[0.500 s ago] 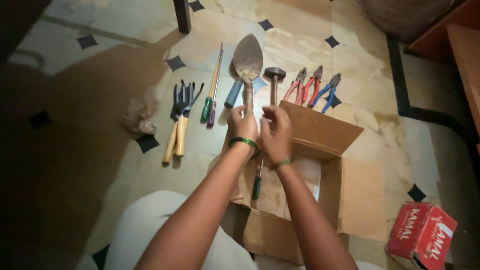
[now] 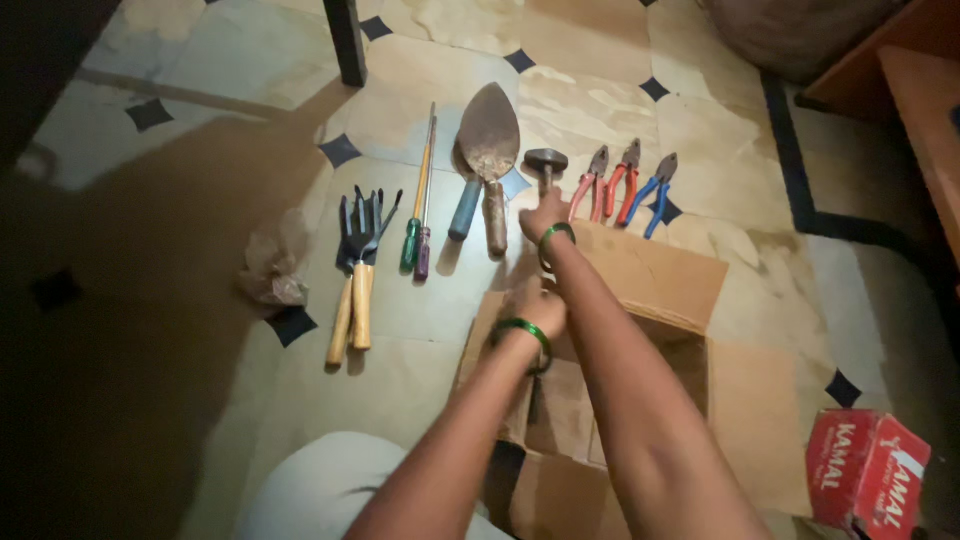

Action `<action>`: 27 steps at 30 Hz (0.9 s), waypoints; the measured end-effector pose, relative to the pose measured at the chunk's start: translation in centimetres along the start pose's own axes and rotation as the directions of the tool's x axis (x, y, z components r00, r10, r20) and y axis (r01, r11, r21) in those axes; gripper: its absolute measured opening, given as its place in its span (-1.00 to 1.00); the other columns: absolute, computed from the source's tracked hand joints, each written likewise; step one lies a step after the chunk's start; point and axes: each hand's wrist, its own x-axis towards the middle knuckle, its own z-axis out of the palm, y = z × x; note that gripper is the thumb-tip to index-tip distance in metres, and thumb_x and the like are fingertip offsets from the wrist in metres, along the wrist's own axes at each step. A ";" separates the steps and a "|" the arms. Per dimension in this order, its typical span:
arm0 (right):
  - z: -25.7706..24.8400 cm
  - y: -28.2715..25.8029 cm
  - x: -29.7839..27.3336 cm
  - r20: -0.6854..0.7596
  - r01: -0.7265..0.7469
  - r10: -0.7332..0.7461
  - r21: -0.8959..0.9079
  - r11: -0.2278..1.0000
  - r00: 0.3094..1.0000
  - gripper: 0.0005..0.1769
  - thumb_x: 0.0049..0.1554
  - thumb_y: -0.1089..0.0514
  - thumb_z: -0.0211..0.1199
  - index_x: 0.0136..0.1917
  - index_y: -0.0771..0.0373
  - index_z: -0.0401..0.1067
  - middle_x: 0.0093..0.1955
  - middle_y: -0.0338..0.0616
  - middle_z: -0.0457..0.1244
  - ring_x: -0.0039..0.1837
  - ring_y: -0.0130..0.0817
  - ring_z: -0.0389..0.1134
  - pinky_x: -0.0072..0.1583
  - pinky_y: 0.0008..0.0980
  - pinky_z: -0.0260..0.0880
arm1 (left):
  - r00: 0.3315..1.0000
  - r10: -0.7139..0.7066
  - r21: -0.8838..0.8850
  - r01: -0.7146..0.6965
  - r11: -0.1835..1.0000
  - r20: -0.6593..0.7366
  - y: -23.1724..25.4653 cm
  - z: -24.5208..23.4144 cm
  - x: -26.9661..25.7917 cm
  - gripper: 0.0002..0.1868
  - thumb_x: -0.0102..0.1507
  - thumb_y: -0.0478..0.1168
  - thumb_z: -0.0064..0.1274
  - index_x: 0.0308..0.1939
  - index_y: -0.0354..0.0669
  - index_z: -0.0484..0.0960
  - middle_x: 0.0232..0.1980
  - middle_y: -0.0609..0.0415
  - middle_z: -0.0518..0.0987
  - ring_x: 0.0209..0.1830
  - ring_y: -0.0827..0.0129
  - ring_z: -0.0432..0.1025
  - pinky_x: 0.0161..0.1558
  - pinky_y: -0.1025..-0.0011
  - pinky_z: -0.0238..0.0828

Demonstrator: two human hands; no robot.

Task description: The person sits on the floor and organizes various hand tools into a cardboard box. They place a small red box, a hammer, pliers, a trowel, a hand fork, and screwdrivers into the box, then close it.

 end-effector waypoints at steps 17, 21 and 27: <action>4.0 3.5 7.9 0.333 0.047 0.097 -0.400 0.915 0.938 0.01 0.19 0.00 0.11 0.67 0.08 -0.45 0.20 0.39 0.28 0.28 0.24 0.37 0.28 0.01 0.35 | 0.997 0.019 0.373 -0.048 0.927 0.081 1.8 -1.3 -3.2 -0.54 0.35 -0.22 -0.04 0.33 -0.05 0.29 0.46 0.13 0.26 0.52 0.07 0.11 0.35 -0.03 0.24; 1.4 0.6 8.3 0.222 -0.283 0.264 0.056 0.958 0.939 -0.40 0.25 -0.27 0.00 0.31 0.17 0.01 -0.13 0.10 0.19 -0.09 -0.04 0.25 -0.04 -0.14 0.21 | 0.995 0.035 0.405 -0.071 0.912 0.095 2.3 -2.1 -3.6 -0.59 0.35 -0.29 -0.06 0.29 0.00 0.35 0.43 0.10 0.33 0.49 0.07 0.19 0.33 -0.02 0.29; -8.4 -5.4 0.6 0.195 -0.358 0.305 0.623 0.696 0.932 -0.45 0.23 -0.34 0.10 -0.16 0.21 0.37 -0.47 -0.31 0.02 -0.51 -0.43 0.04 -0.42 -0.38 0.05 | 0.980 0.095 0.356 -0.153 0.922 0.174 2.6 -3.4 -4.5 -0.27 0.28 -0.45 -0.15 0.48 0.28 0.18 0.37 -0.08 0.36 0.36 -0.10 0.29 0.29 -0.05 0.30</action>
